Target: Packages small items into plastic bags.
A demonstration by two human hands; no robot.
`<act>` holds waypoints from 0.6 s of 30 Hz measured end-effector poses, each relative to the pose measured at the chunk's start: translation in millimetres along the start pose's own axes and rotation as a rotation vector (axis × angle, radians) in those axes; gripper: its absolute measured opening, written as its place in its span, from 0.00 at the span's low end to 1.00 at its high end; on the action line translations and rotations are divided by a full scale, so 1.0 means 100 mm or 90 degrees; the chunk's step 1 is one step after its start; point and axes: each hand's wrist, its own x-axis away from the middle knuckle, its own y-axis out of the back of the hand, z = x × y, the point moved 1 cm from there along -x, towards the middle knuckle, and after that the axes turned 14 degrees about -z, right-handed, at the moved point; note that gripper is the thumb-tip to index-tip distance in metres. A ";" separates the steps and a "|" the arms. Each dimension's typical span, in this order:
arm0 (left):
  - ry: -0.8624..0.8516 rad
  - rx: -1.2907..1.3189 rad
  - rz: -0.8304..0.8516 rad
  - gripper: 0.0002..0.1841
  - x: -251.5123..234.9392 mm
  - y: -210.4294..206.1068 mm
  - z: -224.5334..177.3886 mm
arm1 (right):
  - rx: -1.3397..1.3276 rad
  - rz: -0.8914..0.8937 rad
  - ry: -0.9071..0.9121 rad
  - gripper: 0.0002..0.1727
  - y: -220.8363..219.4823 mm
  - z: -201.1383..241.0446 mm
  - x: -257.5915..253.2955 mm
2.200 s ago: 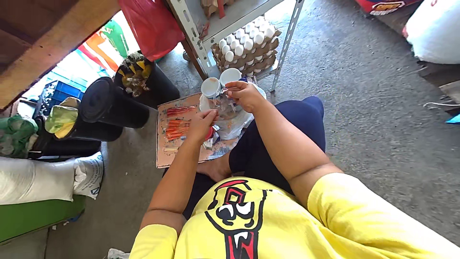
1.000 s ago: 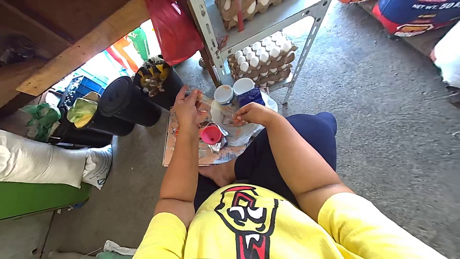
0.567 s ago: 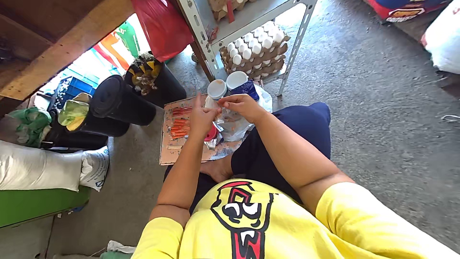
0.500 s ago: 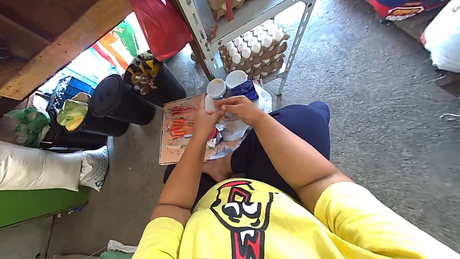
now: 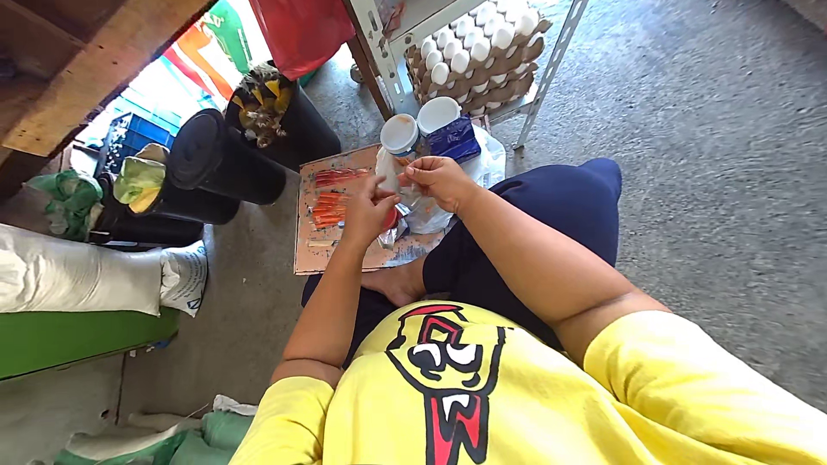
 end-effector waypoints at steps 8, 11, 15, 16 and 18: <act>-0.146 -0.358 0.062 0.16 0.35 -0.05 0.59 | 0.055 -0.041 0.028 0.07 0.02 0.00 -0.08; -0.221 -0.336 -0.043 0.11 0.43 -0.10 0.76 | 0.072 -0.014 0.035 0.09 0.00 -0.01 -0.04; -0.243 -0.254 -0.164 0.10 0.49 -0.03 0.79 | 0.098 0.023 0.069 0.12 0.00 -0.01 0.02; -0.244 -0.232 -0.192 0.10 0.50 0.01 0.78 | 0.102 0.030 0.087 0.12 0.00 -0.02 0.02; -0.244 -0.176 -0.248 0.09 0.50 0.09 0.75 | 0.111 0.047 0.118 0.14 -0.02 -0.03 0.03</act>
